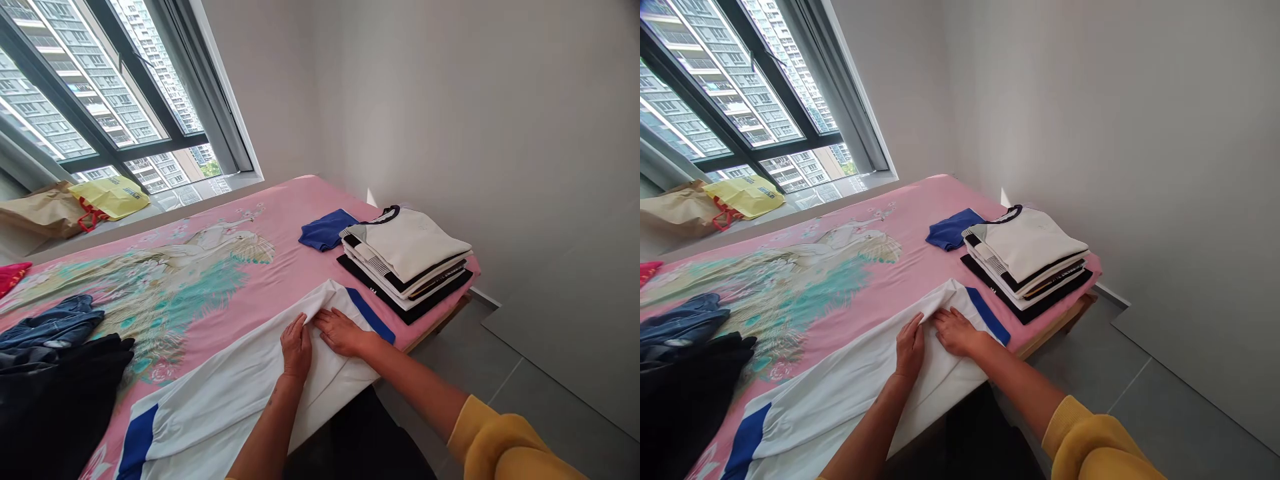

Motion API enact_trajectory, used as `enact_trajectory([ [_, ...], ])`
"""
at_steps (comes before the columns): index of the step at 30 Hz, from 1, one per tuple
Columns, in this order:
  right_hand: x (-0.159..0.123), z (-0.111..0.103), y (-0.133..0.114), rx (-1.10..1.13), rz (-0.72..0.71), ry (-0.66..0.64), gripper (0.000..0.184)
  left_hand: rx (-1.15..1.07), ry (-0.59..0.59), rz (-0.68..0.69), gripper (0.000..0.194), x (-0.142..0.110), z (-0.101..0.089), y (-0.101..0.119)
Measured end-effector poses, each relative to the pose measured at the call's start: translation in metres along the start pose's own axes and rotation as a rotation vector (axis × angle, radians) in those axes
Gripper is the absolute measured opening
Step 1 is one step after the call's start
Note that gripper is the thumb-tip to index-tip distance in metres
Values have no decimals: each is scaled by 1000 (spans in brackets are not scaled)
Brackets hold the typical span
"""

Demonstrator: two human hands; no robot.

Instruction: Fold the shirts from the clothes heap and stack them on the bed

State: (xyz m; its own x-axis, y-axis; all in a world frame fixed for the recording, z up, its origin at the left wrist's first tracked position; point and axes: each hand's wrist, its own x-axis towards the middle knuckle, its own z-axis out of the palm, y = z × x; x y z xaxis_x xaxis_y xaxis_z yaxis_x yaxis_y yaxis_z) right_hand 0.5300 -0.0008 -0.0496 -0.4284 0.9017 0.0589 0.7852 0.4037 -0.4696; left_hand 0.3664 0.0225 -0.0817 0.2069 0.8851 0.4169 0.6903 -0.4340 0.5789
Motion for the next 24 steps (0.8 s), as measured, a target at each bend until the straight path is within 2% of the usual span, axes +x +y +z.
enact_trajectory([
  [2, 11, 0, 1, 12, -1, -2, 49, -70, 24, 8, 35, -2, -1, -2],
  [7, 29, -1, 12, 101, 214, 77, 50, -65, 19, 37, 34, -6, -3, 1],
  [9, 29, -2, 17, 143, 254, 123, 50, -14, 2, 66, 33, -8, -3, 2],
  [13, 28, -8, 24, 294, 376, 201, 33, 77, -36, 91, 32, -8, -3, 6],
  [15, 30, -13, 29, 405, 483, 226, 28, 90, -58, 93, 32, -8, -3, 7],
  [20, 46, -26, 41, 819, 734, 178, 56, 84, -75, 83, 32, -8, -5, 7],
  [22, 52, -29, 43, 989, 783, 168, 54, 83, -70, 81, 32, -8, -5, 7],
  [24, 58, -30, 43, 1131, 800, 176, 42, 82, -66, 90, 32, -9, -5, 6],
])
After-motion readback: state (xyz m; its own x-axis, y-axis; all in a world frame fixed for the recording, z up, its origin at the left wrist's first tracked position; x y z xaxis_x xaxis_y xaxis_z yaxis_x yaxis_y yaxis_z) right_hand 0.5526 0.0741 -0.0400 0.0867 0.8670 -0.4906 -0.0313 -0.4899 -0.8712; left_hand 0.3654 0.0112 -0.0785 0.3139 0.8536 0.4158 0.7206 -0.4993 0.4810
